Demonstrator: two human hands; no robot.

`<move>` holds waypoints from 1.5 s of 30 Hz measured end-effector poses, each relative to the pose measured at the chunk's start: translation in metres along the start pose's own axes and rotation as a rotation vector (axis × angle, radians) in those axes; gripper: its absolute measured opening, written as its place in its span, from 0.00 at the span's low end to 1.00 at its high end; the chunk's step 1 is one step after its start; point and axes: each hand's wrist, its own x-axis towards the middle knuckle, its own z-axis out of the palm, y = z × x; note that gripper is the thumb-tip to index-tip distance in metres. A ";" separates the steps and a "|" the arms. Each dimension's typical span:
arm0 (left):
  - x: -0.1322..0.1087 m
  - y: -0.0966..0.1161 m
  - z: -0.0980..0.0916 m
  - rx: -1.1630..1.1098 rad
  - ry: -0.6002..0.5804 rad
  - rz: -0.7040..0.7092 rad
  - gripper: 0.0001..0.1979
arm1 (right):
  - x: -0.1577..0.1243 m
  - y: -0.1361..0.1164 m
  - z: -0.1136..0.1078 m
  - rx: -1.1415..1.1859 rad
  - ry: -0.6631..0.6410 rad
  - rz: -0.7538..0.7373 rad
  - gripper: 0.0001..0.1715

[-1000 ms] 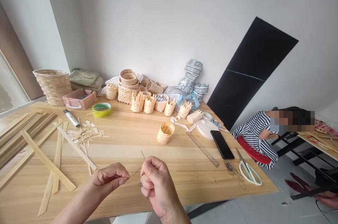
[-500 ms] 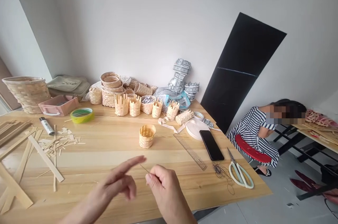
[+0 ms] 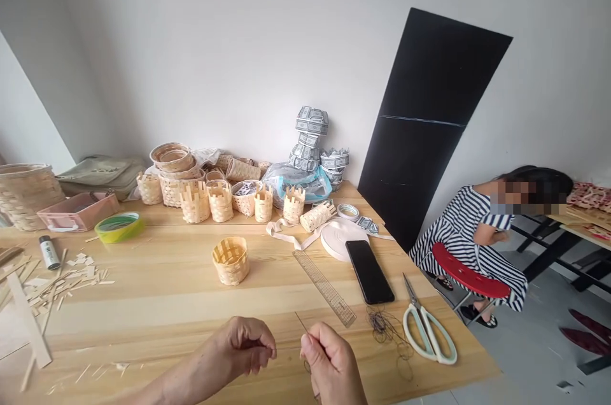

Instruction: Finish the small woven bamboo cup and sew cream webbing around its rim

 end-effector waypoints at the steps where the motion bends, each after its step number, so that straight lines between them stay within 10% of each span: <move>1: 0.005 0.000 0.002 0.049 -0.003 0.013 0.07 | 0.001 0.003 -0.003 -0.001 0.006 0.007 0.28; 7: 0.037 0.000 0.008 0.300 -0.003 0.096 0.10 | 0.012 0.012 -0.016 -0.146 0.103 -0.024 0.28; 12: 0.055 0.003 0.004 0.606 0.074 0.128 0.12 | 0.020 -0.008 -0.037 -0.523 0.422 -0.282 0.22; 16: 0.066 0.000 -0.006 0.944 0.099 0.104 0.13 | 0.016 -0.036 -0.071 -0.338 0.558 -0.302 0.17; 22: 0.078 -0.004 -0.017 1.053 0.119 0.028 0.12 | 0.001 -0.071 -0.108 0.182 0.504 -0.074 0.19; 29: 0.066 0.005 -0.035 1.070 0.164 0.055 0.15 | -0.021 -0.105 -0.088 0.281 0.318 -0.134 0.13; 34: 0.049 0.039 -0.025 0.436 0.169 0.302 0.20 | -0.025 -0.113 -0.052 0.312 0.161 -0.134 0.11; 39: 0.023 0.069 0.017 -0.620 -0.442 0.375 0.17 | -0.016 -0.111 -0.017 0.304 0.080 -0.131 0.11; 45: 0.017 0.060 0.013 -0.812 -0.598 0.165 0.19 | -0.011 -0.115 -0.009 0.278 0.216 -0.108 0.14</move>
